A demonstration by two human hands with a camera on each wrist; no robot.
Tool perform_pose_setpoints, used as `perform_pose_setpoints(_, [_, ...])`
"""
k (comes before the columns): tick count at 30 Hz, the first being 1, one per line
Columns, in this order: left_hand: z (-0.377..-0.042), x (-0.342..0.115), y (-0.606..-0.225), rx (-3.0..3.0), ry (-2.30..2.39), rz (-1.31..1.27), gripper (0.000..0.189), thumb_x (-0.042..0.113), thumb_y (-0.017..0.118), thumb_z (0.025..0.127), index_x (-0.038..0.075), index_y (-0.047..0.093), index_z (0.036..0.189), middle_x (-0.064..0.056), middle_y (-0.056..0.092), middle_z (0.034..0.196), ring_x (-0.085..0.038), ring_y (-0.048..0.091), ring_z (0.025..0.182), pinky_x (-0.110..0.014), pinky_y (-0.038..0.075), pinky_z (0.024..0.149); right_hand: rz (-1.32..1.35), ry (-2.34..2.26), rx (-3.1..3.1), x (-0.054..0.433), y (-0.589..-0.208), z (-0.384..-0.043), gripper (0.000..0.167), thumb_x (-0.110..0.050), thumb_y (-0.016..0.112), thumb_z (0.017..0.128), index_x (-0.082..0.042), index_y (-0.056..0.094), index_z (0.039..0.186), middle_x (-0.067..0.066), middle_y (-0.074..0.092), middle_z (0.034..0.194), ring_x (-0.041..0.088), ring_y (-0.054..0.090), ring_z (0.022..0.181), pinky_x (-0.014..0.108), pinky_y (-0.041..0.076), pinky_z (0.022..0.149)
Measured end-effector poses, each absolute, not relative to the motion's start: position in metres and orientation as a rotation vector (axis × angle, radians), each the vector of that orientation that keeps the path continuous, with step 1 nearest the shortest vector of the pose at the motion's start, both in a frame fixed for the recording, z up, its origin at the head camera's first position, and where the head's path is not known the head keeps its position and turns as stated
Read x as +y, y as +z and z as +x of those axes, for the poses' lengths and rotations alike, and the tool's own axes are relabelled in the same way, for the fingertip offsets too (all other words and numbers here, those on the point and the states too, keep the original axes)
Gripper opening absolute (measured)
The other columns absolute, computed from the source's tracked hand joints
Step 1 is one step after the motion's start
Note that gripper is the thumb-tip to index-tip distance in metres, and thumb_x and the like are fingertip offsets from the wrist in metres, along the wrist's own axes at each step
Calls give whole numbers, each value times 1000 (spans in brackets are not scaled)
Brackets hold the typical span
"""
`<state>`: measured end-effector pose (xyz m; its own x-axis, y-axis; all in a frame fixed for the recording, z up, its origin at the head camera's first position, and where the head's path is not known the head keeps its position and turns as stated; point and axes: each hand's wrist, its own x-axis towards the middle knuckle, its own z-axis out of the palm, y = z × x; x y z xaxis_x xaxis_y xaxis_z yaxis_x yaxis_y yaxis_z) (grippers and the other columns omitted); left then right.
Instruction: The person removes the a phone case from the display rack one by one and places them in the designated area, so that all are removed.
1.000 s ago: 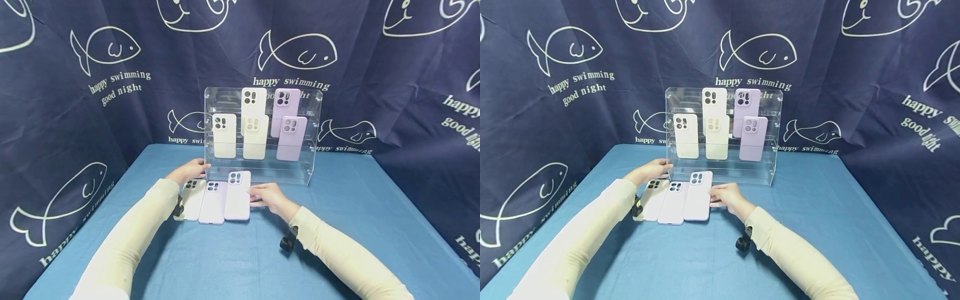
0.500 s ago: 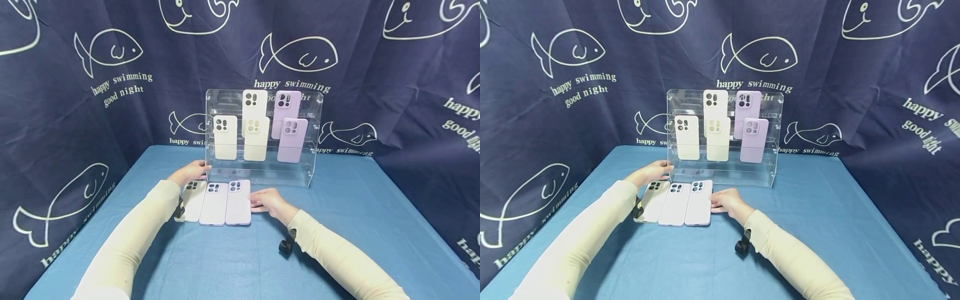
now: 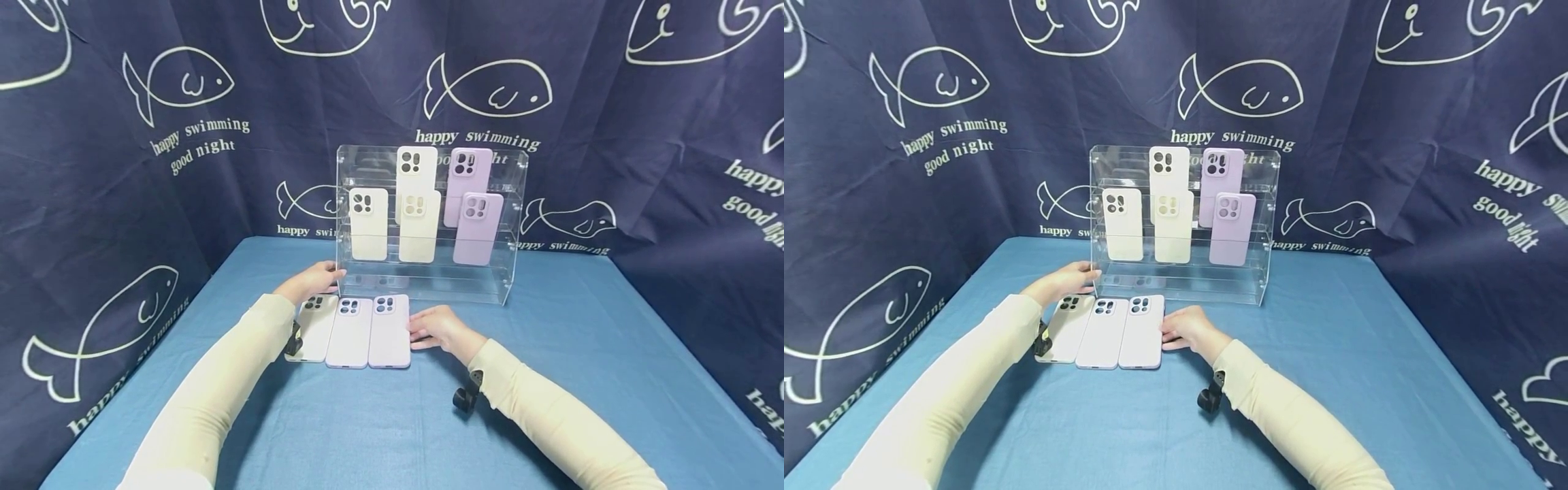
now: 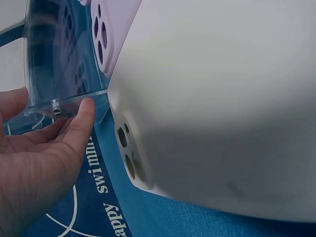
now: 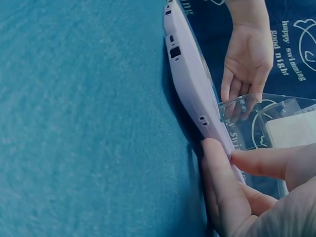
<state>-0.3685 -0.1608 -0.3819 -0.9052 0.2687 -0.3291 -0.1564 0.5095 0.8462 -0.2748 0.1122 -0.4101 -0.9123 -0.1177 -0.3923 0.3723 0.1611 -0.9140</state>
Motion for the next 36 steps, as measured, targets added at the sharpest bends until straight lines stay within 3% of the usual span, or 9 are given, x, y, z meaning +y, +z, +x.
perform_pose_setpoints(8, [-370,-161,-383,2323,1387,106,64,27,38,106,-2,6,154,-22,17,159,-34,35,142,-42,34,119,254,-1828,2082,109,-411,-274,30,6,65,87,13,61,116,9,66,74,15,65,63,39,64,76])
perform_pose_setpoints(31, [-372,-156,-384,2302,1443,58,60,21,39,106,-5,11,153,-24,23,157,-35,33,142,-40,37,118,265,-1796,2135,99,-412,-268,40,10,66,84,10,57,123,24,67,94,22,66,70,40,65,73])
perform_pose_setpoints(36, [-372,-156,-380,2297,1439,68,62,21,43,104,-8,14,151,-25,28,154,-37,32,143,-38,41,115,257,-1793,2141,97,-412,-268,40,11,66,84,10,57,123,22,67,90,21,65,67,38,65,72])
